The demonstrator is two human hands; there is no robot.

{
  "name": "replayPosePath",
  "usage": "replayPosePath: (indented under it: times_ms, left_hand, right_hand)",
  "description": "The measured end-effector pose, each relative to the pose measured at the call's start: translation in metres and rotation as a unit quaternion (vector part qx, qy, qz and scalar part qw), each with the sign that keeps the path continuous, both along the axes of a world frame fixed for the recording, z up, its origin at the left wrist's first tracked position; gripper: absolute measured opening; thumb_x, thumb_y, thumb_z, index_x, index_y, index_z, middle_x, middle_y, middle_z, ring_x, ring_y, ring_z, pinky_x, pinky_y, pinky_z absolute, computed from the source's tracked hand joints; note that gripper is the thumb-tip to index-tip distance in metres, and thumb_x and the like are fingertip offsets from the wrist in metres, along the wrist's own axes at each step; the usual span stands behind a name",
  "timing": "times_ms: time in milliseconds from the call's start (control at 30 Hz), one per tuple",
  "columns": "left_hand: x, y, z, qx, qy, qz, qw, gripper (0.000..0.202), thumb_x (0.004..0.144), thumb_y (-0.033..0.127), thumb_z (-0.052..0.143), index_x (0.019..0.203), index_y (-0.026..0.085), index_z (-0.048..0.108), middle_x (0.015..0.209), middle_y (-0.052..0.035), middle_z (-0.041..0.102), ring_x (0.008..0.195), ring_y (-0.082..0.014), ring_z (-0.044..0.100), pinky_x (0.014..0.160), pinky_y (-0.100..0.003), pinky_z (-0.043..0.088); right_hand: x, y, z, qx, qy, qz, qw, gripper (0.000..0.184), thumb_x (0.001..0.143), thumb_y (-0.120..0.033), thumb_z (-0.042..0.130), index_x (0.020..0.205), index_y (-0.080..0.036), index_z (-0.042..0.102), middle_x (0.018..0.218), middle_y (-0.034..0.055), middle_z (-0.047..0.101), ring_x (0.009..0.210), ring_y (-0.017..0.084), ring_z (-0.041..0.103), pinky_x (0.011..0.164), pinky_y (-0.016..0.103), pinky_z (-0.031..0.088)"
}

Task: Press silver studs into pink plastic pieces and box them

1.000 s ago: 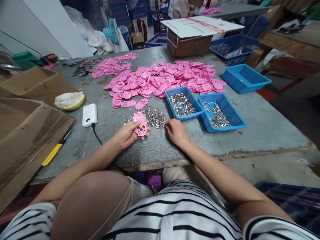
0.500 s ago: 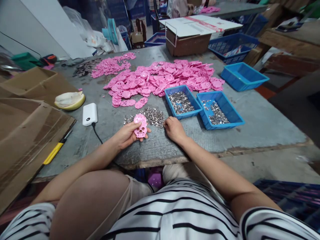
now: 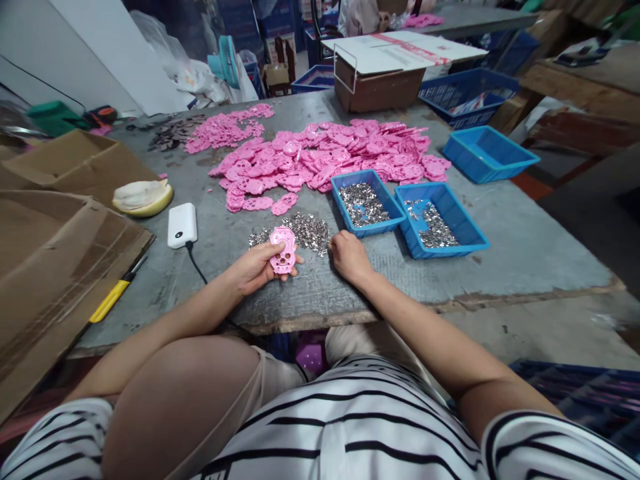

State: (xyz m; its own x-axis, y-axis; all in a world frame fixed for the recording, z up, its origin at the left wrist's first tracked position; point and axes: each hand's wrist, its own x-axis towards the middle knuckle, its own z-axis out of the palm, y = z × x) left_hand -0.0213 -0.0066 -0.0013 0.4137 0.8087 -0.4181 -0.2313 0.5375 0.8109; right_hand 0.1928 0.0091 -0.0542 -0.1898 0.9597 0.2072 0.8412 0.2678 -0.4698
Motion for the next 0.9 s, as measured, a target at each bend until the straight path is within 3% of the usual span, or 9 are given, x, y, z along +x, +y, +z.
replayPosePath:
  times_ms: [167,300,400,567,900]
  left_hand:
    - [0.002,0.000,-0.003,0.003,0.008,0.001,1.000,0.014,0.091,0.024,0.052,0.088,0.011,0.054,0.070,-0.0128,0.072,0.051,-0.0175,0.066,0.041,-0.022,0.047]
    - [0.006,0.000,-0.006,0.041,0.003,0.009,0.999,0.019,0.081,0.025,0.066,0.086,0.011,0.055,0.074,-0.0115,0.072,0.056,-0.0166,0.066,0.046,-0.023,0.050]
    - [0.008,0.000,-0.005,0.089,0.006,0.033,0.995,0.031,0.065,0.018,0.077,0.086,0.011,0.055,0.076,-0.0086,0.071,0.057,-0.0151,0.066,0.048,-0.022,0.050]
    - [0.011,0.000,0.000,0.128,0.010,0.069,0.989,0.041,0.054,0.022,0.081,0.085,0.012,0.056,0.074,-0.0050,0.069,0.057,-0.0139,0.064,0.048,-0.022,0.048]
    - [0.014,0.000,0.002,0.148,0.043,0.132,0.979,0.037,0.045,0.023,0.083,0.068,0.012,0.056,0.056,0.0011,0.059,0.048,-0.0103,0.058,0.042,-0.020,0.043]
  right_hand:
    - [-0.003,-0.002,0.010,-0.045,0.193,-0.041,0.979,0.016,0.081,-0.030,0.047,0.069,-0.021,0.051,0.071,0.0040,0.059,0.069,0.019,0.054,0.068,0.031,0.043]
    - [-0.015,-0.004,0.026,-0.142,0.380,-0.007,0.914,0.027,0.073,-0.046,0.057,0.065,-0.020,0.052,0.058,-0.0021,0.051,0.054,0.012,0.043,0.055,0.026,0.037]
    - [-0.026,-0.006,0.039,-0.171,0.437,0.012,0.883,0.034,0.066,-0.051,0.065,0.064,-0.019,0.054,0.055,-0.0039,0.048,0.051,0.010,0.038,0.053,0.025,0.033]
    - [-0.039,-0.008,0.050,-0.168,0.434,0.049,0.883,0.034,0.066,-0.050,0.068,0.061,-0.019,0.055,0.055,-0.0044,0.046,0.053,0.010,0.037,0.053,0.026,0.033]
    - [-0.053,-0.003,0.046,-0.116,0.368,0.064,0.920,0.026,0.070,-0.044,0.065,0.062,-0.020,0.056,0.059,-0.0021,0.053,0.057,0.013,0.044,0.057,0.028,0.034]
